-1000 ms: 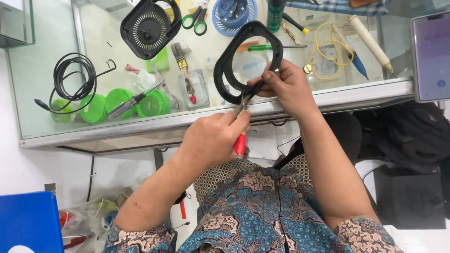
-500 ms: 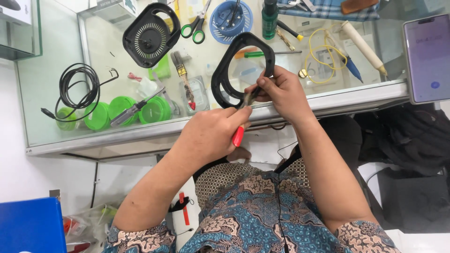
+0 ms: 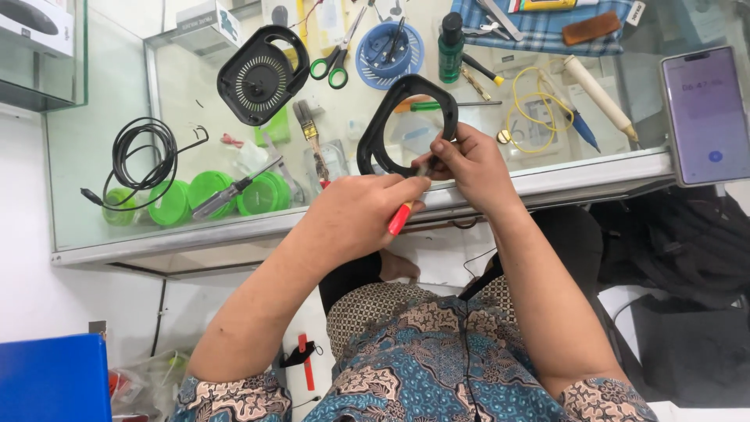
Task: Cleaning a circular plastic component using a small brush at a repair bench
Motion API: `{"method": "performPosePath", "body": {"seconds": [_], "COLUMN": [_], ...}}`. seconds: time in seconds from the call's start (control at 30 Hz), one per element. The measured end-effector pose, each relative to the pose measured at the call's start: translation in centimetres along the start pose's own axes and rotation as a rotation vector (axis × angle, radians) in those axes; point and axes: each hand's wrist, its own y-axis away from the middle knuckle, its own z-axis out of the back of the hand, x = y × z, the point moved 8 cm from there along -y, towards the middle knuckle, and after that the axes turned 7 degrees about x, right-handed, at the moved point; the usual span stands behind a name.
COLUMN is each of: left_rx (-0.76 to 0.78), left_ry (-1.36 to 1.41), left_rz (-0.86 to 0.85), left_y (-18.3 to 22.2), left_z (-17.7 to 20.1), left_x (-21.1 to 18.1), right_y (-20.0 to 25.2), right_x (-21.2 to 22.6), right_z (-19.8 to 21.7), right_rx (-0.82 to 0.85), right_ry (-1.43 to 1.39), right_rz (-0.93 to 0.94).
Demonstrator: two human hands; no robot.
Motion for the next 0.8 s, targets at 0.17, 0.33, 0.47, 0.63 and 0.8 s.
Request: {"method": "performPosePath", "body": {"seconds": [0.17,0.33,0.47,0.63,0.8], "left_rx": [0.202,0.047,0.183,0.078,0.112], "left_ry": [0.005,-0.050,-0.072,-0.145,-0.219], "left_rz": [0.071,0.019,0.055,0.011,0.044], "left_y": [0.2,-0.1,0.4,0.4,0.7], "left_z": [0.1,1.7,0.5,1.5,1.0], "left_x": [0.3,-0.6,-0.6,-1.1,-1.0], "right_y": [0.2,-0.2,0.1,0.3,0.4], "right_x": [-0.5,-0.5,-0.4,0.2,0.3], "right_z": [0.1,0.3,0.3,-0.2,-0.4], "right_rx": [-0.010,-0.017,-0.020,-0.045,-0.047], "right_ry": [-0.024,-0.034,-0.002,-0.023,-0.028], "right_rz": [-0.012,-0.013,-0.024,-0.024,-0.006]}}
